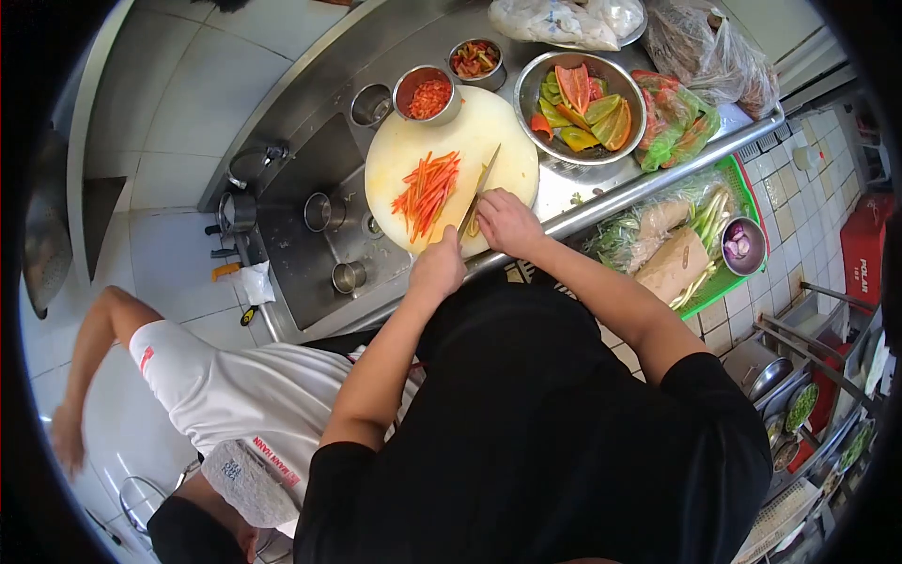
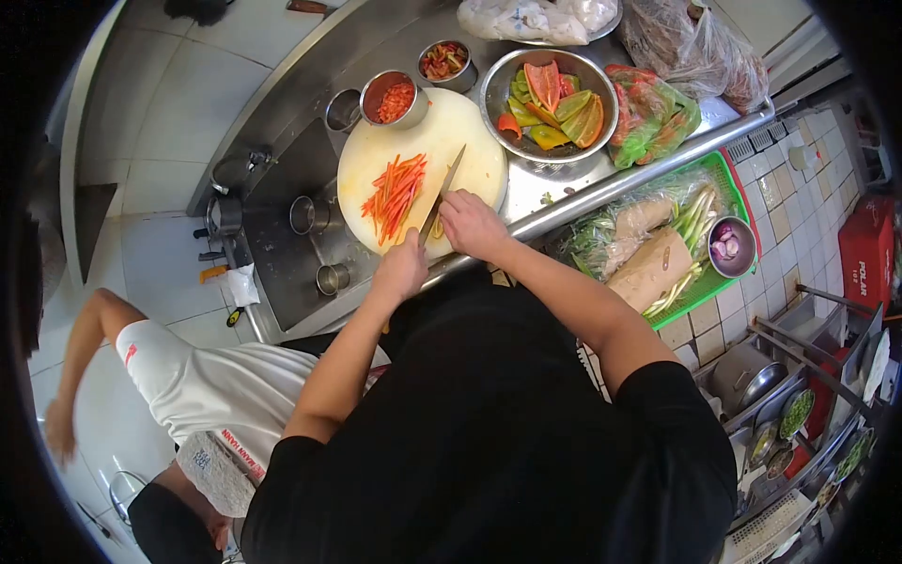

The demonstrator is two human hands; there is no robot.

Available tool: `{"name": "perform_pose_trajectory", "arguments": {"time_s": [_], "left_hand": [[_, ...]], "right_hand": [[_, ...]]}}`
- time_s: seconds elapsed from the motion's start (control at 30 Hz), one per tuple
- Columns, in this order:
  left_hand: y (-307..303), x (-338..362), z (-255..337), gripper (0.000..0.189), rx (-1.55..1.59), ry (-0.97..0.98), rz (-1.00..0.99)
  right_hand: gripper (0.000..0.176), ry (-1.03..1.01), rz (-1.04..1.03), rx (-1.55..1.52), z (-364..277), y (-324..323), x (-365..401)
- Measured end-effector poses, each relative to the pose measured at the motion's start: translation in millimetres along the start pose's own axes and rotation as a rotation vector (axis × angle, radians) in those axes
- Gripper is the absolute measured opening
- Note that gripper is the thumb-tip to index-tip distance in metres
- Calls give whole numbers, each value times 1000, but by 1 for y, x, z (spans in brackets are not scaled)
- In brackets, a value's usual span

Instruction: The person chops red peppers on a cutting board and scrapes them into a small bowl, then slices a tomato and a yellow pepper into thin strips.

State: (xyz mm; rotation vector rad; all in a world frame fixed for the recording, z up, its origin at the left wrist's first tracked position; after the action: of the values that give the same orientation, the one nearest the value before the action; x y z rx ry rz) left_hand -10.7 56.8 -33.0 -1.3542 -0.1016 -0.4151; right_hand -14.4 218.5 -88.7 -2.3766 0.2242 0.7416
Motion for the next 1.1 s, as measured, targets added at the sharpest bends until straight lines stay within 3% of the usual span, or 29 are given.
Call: {"name": "perform_pose_trajectory", "arguments": {"time_s": [0.1, 0.2, 0.4, 0.53, 0.6, 0.67, 0.73, 0.87, 0.93, 1.0, 1.1], "left_hand": [[-31, 21, 11, 24, -54, -9, -72], [7, 16, 3, 26, -18, -92, -32], [-4, -16, 11, 26, 33, 15, 9], [-29, 23, 3, 30, -59, 9, -143], [-27, 39, -3, 30, -106, -93, -207], [-2, 34, -2, 29, -96, -97, -192], [9, 14, 5, 28, -20, -33, -3], [-13, -8, 13, 26, -15, 57, -32], [-23, 14, 7, 26, -40, 37, -70], [-19, 34, -1, 27, -57, -42, -146], [11, 23, -1, 26, -43, -40, -72]], "right_hand": [[11, -18, 16, 30, 0, -2, -2], [13, -23, 37, 22, 0, -4, -3], [15, -5, -24, 54, 1, -3, 0], [13, 5, -40, 82, 0, -6, 0], [13, 29, -52, 78, 1, -5, 0], [13, 15, -25, 81, 1, -6, 2], [13, 12, -25, 92, 2, -9, 1], [13, -4, -41, 110, 3, -9, 2], [14, 5, -15, 104, 3, -9, 2], [15, -14, -35, 109, 4, -11, 1], [14, -22, -11, 82, 5, -11, 3]]}}
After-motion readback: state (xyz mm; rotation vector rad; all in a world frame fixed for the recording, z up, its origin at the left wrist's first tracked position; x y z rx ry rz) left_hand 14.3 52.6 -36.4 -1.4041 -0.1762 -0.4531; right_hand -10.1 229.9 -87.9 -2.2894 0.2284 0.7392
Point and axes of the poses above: each hand's wrist, its own x-axis away from the middle knuckle, its own y-axis out of the palm, z = x × y, the point moved 3 cm from there along -x, towards the middle knuckle, and after that the axes turned 11 degrees about z, right-handed, at the moved point
